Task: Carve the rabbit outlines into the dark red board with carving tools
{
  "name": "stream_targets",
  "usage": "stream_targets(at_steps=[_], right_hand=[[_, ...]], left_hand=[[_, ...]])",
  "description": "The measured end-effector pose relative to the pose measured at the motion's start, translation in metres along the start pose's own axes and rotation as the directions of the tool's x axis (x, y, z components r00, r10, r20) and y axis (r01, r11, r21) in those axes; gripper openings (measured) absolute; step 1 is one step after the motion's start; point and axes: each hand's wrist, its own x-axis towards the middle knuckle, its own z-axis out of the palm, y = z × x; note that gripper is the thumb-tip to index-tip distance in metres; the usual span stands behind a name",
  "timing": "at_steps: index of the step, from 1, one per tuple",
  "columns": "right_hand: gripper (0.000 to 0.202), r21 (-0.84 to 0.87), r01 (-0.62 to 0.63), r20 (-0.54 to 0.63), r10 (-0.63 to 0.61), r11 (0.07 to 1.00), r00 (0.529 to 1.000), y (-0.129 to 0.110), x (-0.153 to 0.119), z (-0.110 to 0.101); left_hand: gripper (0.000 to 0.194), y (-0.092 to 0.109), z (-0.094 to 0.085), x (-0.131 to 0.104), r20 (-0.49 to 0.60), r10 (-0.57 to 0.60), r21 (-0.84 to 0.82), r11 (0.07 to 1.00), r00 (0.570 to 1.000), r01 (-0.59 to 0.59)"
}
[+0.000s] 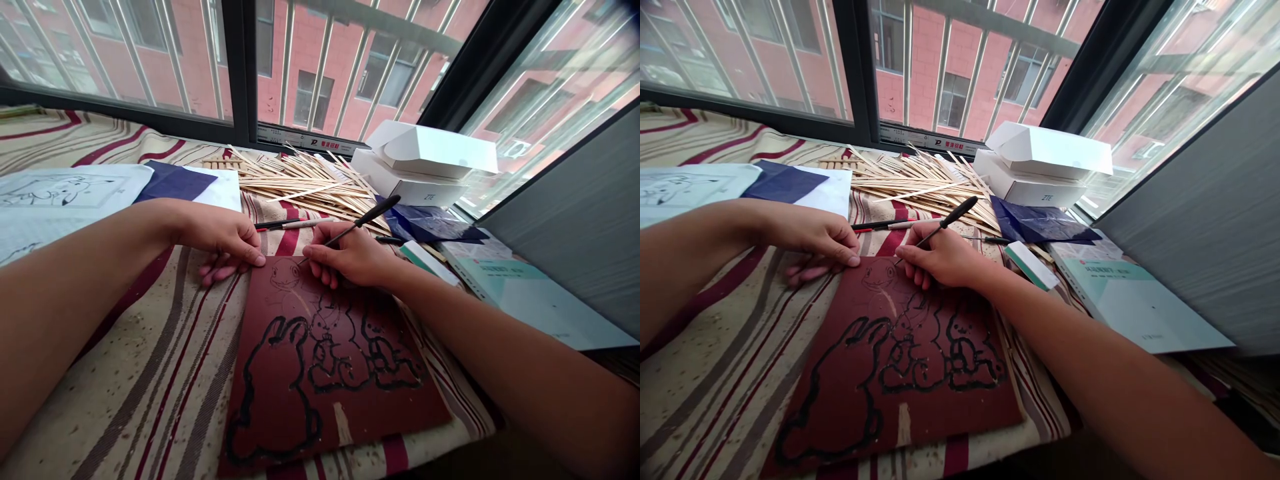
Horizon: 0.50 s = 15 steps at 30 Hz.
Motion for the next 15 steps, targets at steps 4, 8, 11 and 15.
stream_targets(at_steps=[4,8,11,15], right_hand=[[0.021,-0.032,-0.01,-0.032,0.009,0.999,0.999,-0.0007,0.0006,0.0025],[0.022,-0.065,0.002,-0.058,-0.005,0.998,0.998,-0.0017,0.001,0.0047],[0.023,-0.096,-0.008,-0.072,0.001,0.995,0.997,-0.004,0.0008,0.0066],[0.025,-0.126,-0.029,-0.095,0.017,0.992,0.995,-0.0071,0.0008,0.0096]], left_hand=[[0.041,-0.0005,-0.0004,-0.0001,0.014,0.008,-0.022,1.0,1.0,-0.008],[0.038,0.0024,0.0015,-0.0012,-0.003,0.002,-0.032,0.999,1.0,-0.002],[0.038,0.005,0.003,-0.0019,-0.009,0.001,-0.025,1.0,1.0,-0.001],[0.04,0.0047,0.0029,-0.0017,-0.009,-0.006,-0.011,1.0,1.0,0.006]])
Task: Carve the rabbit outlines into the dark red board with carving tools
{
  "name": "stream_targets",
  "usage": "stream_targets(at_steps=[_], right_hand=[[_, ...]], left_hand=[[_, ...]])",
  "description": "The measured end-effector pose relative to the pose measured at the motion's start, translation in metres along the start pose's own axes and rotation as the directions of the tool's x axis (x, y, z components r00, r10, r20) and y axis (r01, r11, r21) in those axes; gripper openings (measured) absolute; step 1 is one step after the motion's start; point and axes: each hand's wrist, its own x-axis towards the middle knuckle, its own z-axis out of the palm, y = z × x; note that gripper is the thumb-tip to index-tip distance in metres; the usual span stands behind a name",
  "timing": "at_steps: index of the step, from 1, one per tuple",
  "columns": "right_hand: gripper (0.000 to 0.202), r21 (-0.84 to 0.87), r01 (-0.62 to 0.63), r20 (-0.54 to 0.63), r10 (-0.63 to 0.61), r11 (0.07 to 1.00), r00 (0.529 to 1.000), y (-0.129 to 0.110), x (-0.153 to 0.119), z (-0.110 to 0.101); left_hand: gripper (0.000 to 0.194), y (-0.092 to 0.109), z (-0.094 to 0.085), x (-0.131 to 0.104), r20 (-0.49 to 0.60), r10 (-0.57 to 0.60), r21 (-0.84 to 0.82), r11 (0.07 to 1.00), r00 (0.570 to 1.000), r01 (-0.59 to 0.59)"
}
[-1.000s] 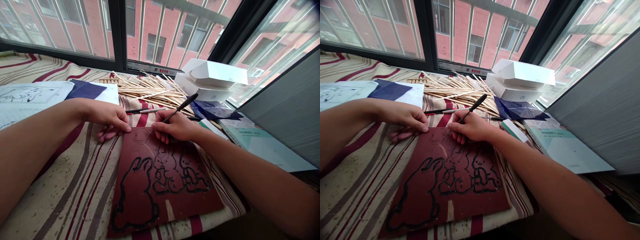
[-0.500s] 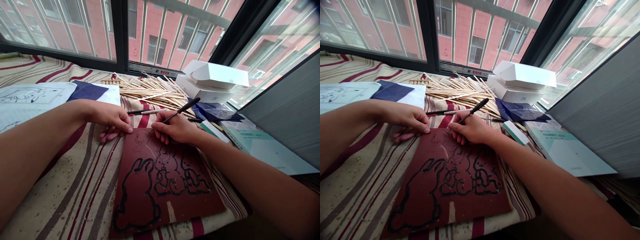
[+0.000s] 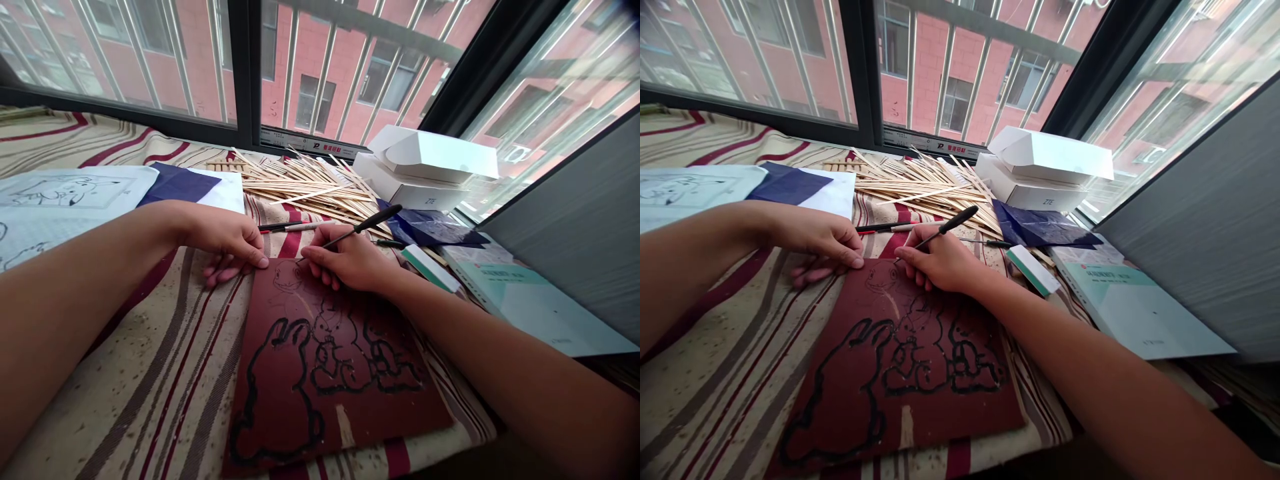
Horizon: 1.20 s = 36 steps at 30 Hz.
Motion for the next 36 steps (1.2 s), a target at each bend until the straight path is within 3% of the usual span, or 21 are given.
stream_targets(at_steps=[20,36], right_hand=[[0.025,-0.072,0.125,-0.025,-0.127,0.989,0.992,0.002,0.005,0.007],[0.029,-0.104,0.158,-0.005,-0.159,0.982,0.987,-0.004,0.005,0.011]], left_hand=[[0.045,-0.002,-0.001,0.001,0.026,0.042,0.054,0.998,0.999,-0.044],[0.039,0.001,0.0,0.0,-0.004,0.002,0.029,1.0,1.0,-0.002]])
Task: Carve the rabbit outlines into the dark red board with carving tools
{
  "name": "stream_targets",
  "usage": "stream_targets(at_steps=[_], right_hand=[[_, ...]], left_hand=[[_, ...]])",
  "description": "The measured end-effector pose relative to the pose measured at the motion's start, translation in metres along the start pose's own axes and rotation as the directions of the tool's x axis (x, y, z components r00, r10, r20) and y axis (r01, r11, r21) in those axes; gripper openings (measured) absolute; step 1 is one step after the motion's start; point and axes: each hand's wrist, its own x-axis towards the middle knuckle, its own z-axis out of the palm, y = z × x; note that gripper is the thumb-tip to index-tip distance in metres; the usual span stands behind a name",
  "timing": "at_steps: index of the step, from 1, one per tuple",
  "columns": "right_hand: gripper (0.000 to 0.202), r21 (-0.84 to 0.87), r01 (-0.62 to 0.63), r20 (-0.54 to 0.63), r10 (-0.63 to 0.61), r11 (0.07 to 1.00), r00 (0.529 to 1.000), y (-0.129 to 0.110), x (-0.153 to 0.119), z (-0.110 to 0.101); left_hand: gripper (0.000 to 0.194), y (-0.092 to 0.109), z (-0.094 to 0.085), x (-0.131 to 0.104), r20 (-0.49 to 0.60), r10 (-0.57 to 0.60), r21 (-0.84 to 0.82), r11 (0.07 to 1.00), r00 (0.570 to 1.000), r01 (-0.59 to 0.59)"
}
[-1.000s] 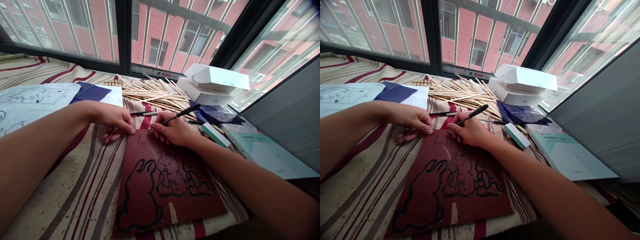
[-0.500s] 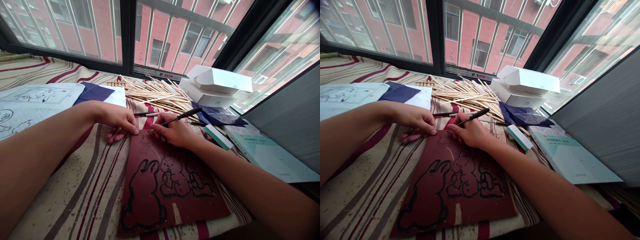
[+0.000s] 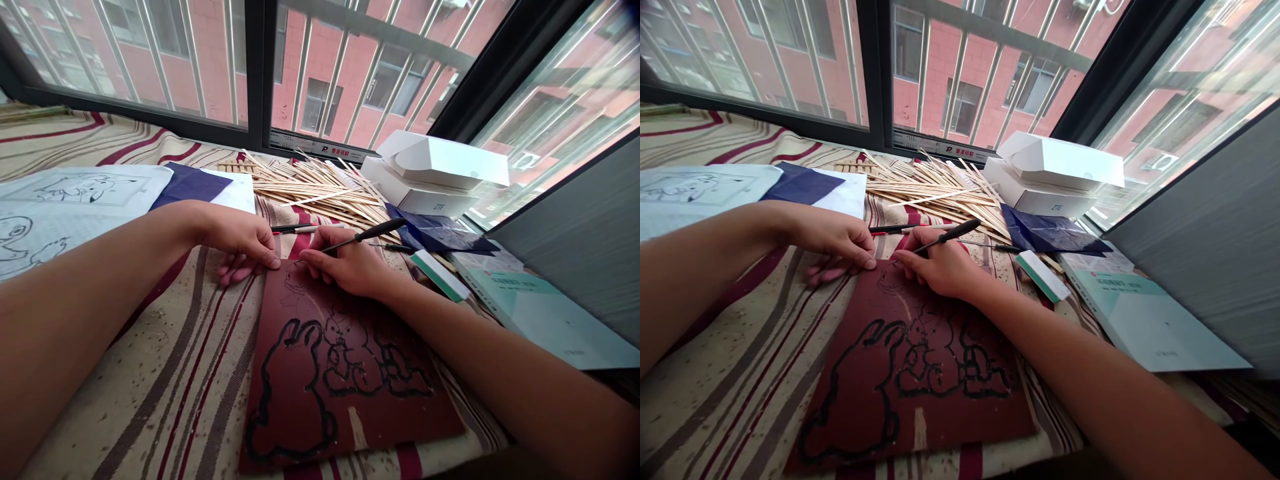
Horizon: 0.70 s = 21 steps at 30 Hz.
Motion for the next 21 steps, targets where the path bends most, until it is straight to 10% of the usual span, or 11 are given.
stream_targets(at_steps=[21], right_hand=[[0.03,-0.024,0.106,0.053,-0.104,0.994,0.993,-0.0008,0.0023,0.0025]], left_hand=[[0.041,-0.0009,-0.0004,0.0004,0.014,0.041,0.046,0.998,0.999,-0.042]])
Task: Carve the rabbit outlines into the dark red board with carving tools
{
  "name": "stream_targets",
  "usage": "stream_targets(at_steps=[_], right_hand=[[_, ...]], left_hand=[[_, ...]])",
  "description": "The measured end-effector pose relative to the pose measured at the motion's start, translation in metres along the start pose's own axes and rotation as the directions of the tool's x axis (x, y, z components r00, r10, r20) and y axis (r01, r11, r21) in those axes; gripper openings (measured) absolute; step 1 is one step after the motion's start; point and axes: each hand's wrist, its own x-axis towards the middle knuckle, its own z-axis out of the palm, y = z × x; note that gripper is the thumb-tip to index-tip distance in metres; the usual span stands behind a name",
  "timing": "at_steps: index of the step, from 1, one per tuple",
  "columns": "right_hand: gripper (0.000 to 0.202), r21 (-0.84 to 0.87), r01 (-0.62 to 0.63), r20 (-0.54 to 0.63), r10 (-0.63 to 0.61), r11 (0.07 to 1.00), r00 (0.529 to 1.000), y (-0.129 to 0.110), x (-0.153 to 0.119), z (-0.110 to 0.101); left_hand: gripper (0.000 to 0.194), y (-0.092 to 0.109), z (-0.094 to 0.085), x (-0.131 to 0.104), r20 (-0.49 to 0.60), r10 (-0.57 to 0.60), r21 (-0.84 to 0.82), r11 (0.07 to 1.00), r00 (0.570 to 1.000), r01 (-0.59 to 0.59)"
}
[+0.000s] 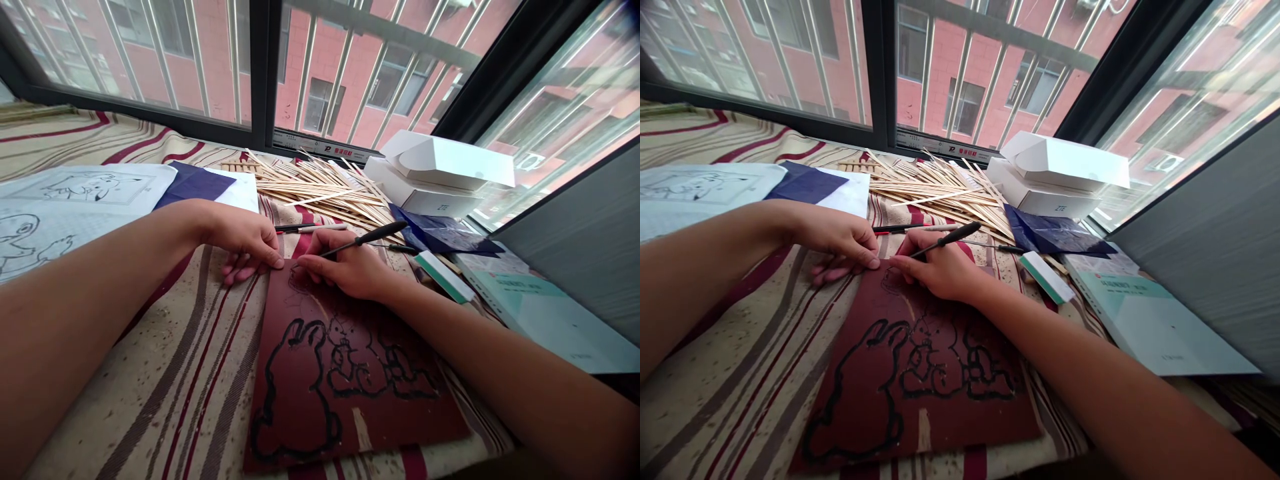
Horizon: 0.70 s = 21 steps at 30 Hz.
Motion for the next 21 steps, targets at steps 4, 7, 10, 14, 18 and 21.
stream_targets(at_steps=[4,7,10,14,18,21], right_hand=[[0.036,-0.02,0.038,-0.003,-0.038,0.999,0.999,0.0,0.0005,-0.0002],[0.037,-0.044,0.047,-0.002,-0.047,0.998,0.999,-0.0009,0.0007,-0.0011],[0.035,-0.046,0.057,0.009,-0.056,0.997,0.998,-0.0008,0.0001,-0.0016],[0.035,-0.027,0.057,0.027,-0.056,0.998,0.998,0.0,-0.0015,-0.001],[0.036,-0.01,0.032,0.055,-0.031,0.999,0.998,-0.0023,-0.0022,-0.0012],[0.034,-0.023,0.047,0.064,-0.045,0.999,0.997,-0.0041,-0.0021,-0.0023]], left_hand=[[0.043,0.002,0.0017,-0.0014,-0.022,-0.025,-0.026,0.999,0.999,0.025],[0.044,0.003,0.0024,-0.0016,-0.022,-0.04,-0.039,0.998,0.999,0.039],[0.045,0.0026,0.0019,-0.001,-0.014,-0.029,-0.042,0.999,0.999,0.028],[0.044,0.0009,0.0013,-0.0007,-0.006,-0.009,-0.041,0.999,1.0,0.009],[0.04,0.0004,0.0013,-0.0012,-0.018,-0.024,-0.037,0.999,1.0,0.024],[0.038,0.0008,0.0012,-0.0011,-0.018,-0.033,-0.037,0.999,0.999,0.032]])
